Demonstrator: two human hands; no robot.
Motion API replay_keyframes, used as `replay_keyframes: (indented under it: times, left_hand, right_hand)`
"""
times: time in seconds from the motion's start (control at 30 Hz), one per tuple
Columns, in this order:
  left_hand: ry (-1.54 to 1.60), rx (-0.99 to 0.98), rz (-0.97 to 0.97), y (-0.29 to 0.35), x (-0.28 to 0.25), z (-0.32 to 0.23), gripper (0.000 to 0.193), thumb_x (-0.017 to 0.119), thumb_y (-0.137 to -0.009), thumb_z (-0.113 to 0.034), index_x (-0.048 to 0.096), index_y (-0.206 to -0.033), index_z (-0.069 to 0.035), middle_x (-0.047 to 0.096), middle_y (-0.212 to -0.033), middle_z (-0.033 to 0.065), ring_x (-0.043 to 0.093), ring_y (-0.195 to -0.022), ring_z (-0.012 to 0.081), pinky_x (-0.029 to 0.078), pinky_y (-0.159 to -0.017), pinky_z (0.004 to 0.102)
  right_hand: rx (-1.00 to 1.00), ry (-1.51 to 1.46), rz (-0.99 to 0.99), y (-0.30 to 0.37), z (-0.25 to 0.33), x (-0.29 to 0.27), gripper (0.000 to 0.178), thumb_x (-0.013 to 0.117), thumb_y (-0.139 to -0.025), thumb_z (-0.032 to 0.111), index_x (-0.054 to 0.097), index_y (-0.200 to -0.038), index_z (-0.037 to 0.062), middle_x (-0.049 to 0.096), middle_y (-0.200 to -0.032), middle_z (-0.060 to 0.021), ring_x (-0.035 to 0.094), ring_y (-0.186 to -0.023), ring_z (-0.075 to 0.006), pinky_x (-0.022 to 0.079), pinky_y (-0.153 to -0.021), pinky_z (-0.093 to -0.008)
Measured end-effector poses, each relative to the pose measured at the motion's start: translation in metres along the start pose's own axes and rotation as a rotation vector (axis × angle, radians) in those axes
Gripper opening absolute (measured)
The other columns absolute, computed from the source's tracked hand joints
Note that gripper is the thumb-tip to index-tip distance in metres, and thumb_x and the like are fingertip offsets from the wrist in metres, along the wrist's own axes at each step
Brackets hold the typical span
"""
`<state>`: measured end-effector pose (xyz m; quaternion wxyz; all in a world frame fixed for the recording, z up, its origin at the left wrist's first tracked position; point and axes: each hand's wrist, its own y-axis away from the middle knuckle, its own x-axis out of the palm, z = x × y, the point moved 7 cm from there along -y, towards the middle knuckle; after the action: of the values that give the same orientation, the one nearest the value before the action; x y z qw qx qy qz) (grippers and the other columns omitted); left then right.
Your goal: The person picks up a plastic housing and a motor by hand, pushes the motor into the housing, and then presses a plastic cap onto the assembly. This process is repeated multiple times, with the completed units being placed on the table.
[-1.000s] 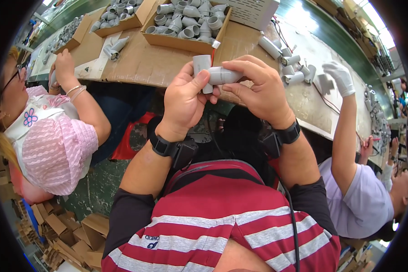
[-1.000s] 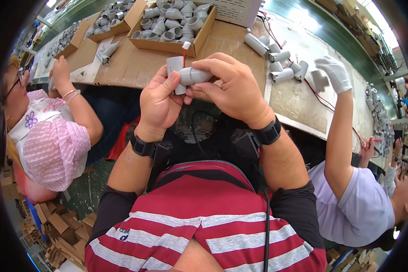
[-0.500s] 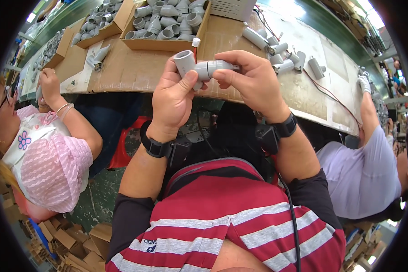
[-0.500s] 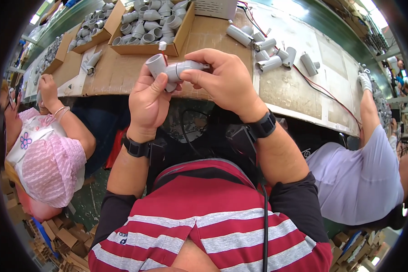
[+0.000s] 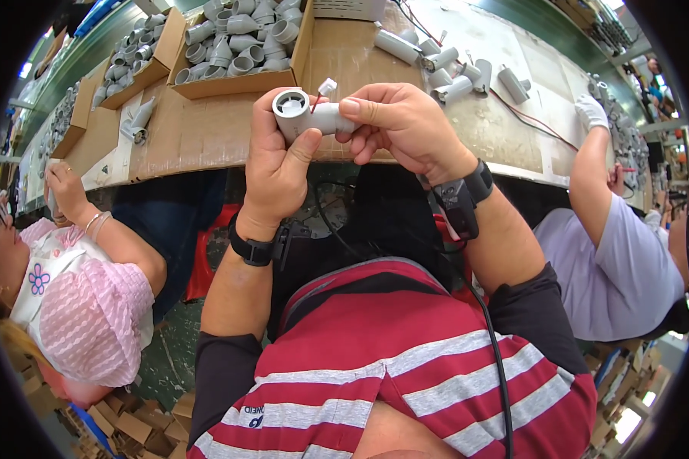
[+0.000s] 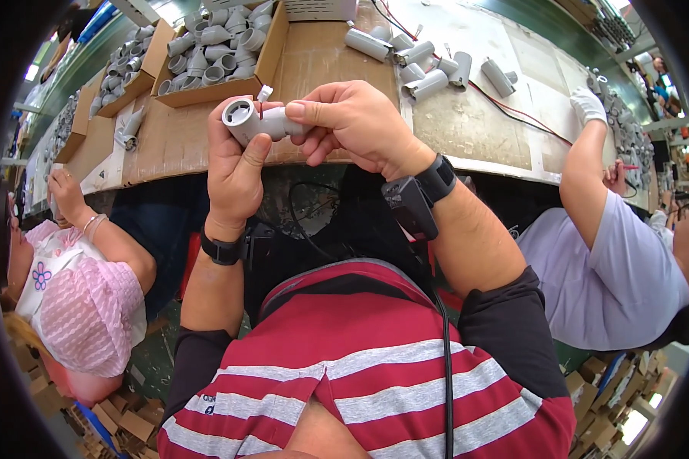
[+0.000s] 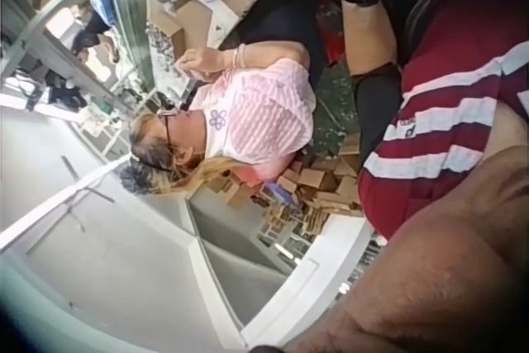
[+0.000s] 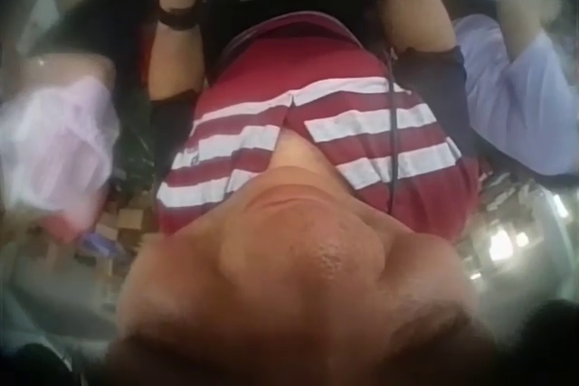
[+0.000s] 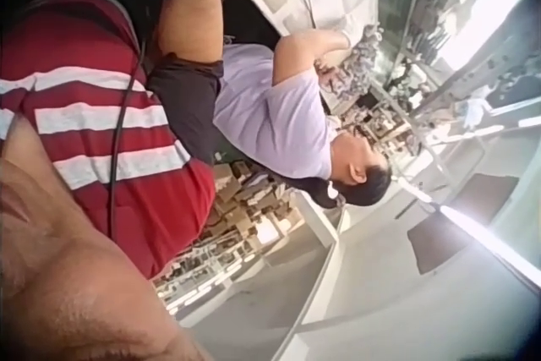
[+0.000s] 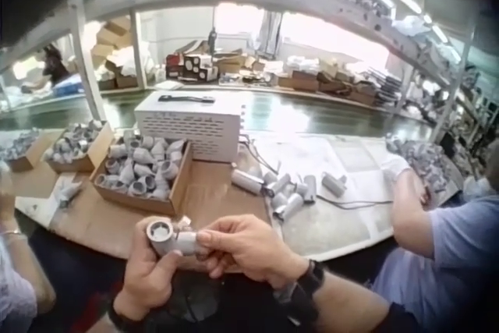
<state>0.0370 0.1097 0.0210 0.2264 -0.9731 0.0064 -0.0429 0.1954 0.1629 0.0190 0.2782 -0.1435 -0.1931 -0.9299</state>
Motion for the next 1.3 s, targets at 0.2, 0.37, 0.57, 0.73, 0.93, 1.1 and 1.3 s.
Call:
replay_keyframes:
  times: [0.2, 0.37, 0.57, 0.73, 0.93, 1.1, 1.3]
  left_hand:
    - [0.195, -0.364, 0.028, -0.01, 0.003, 0.014, 0.04, 0.06, -0.102, -0.005, 0.041, -0.137, -0.006, 0.059, -0.113, 0.0062, 0.058, -0.094, 0.0122, 0.052, -0.081, 0.0277]
    - [0.008, -0.241, 0.026, -0.011, 0.018, 0.015, 0.035, 0.057, -0.103, -0.005, 0.043, -0.135, -0.005, 0.057, -0.11, 0.0049, 0.055, -0.086, 0.011, 0.051, -0.075, 0.0271]
    - [0.083, -0.273, -0.089, -0.023, 0.018, 0.051, 0.033, 0.055, -0.104, -0.009, 0.05, -0.136, -0.004, 0.061, -0.119, 0.0073, 0.063, -0.098, 0.0166, 0.053, -0.088, 0.0309]
    - [0.474, -0.639, -0.079, -0.014, 0.036, 0.053, 0.025, 0.055, -0.106, -0.024, 0.061, -0.118, -0.004, 0.068, -0.093, 0.008, 0.065, -0.071, 0.0186, 0.052, -0.058, 0.0295]
    - [0.313, -0.736, -0.228, -0.01, 0.043, 0.034, 0.028, 0.054, -0.107, -0.033, 0.061, -0.106, -0.007, 0.062, -0.076, 0.0048, 0.055, -0.054, 0.013, 0.039, -0.043, 0.0257]
    - [0.126, -0.686, -0.263, -0.004, 0.045, 0.037, 0.032, 0.055, -0.107, -0.039, 0.06, -0.105, -0.007, 0.061, -0.077, 0.0028, 0.052, -0.054, 0.0091, 0.036, -0.043, 0.0226]
    - [-0.055, -0.423, -0.324, 0.015, 0.031, 0.032, 0.032, 0.057, -0.107, -0.039, 0.059, -0.108, -0.007, 0.062, -0.083, 0.002, 0.052, -0.059, 0.0069, 0.039, -0.049, 0.0209]
  right_hand:
    - [-0.09, 0.155, -0.039, -0.001, 0.005, -0.005, 0.03, 0.071, -0.099, 0.024, 0.069, -0.104, -0.0056, 0.071, -0.081, -0.0109, 0.068, -0.059, -0.0138, 0.058, -0.052, -0.0244]
    - [0.013, 0.065, -0.075, -0.001, 0.001, -0.013, 0.033, 0.069, -0.1, 0.028, 0.069, -0.104, -0.0047, 0.07, -0.08, -0.0105, 0.068, -0.058, -0.0128, 0.057, -0.05, -0.0238]
    - [0.028, 0.278, 0.013, -0.011, 0.009, -0.026, 0.034, 0.069, -0.099, 0.03, 0.07, -0.11, -0.0016, 0.073, -0.087, -0.0115, 0.071, -0.068, -0.0162, 0.058, -0.059, -0.028]
    - [-0.528, 1.273, 0.047, 0.027, 0.05, -0.004, 0.036, 0.079, -0.079, 0.024, 0.069, -0.104, 0.0016, 0.073, -0.097, -0.0192, 0.071, -0.091, -0.0386, 0.058, -0.08, -0.0451]
    - [-0.798, 1.56, -0.222, 0.013, 0.03, 0.013, 0.019, 0.071, -0.081, 0.023, 0.07, -0.084, 0.0041, 0.073, -0.084, -0.0168, 0.073, -0.077, -0.0352, 0.058, -0.069, -0.0465]
    - [-0.686, 1.65, -0.22, -0.002, 0.027, 0.008, 0.021, 0.073, -0.074, 0.026, 0.076, -0.086, 0.0084, 0.076, -0.088, -0.0134, 0.075, -0.082, -0.0321, 0.059, -0.072, -0.0447]
    - [-0.442, 1.549, 0.01, -0.003, 0.009, 0.024, 0.024, 0.074, -0.073, 0.028, 0.077, -0.088, 0.0104, 0.076, -0.089, -0.0143, 0.074, -0.086, -0.0357, 0.059, -0.076, -0.0444]
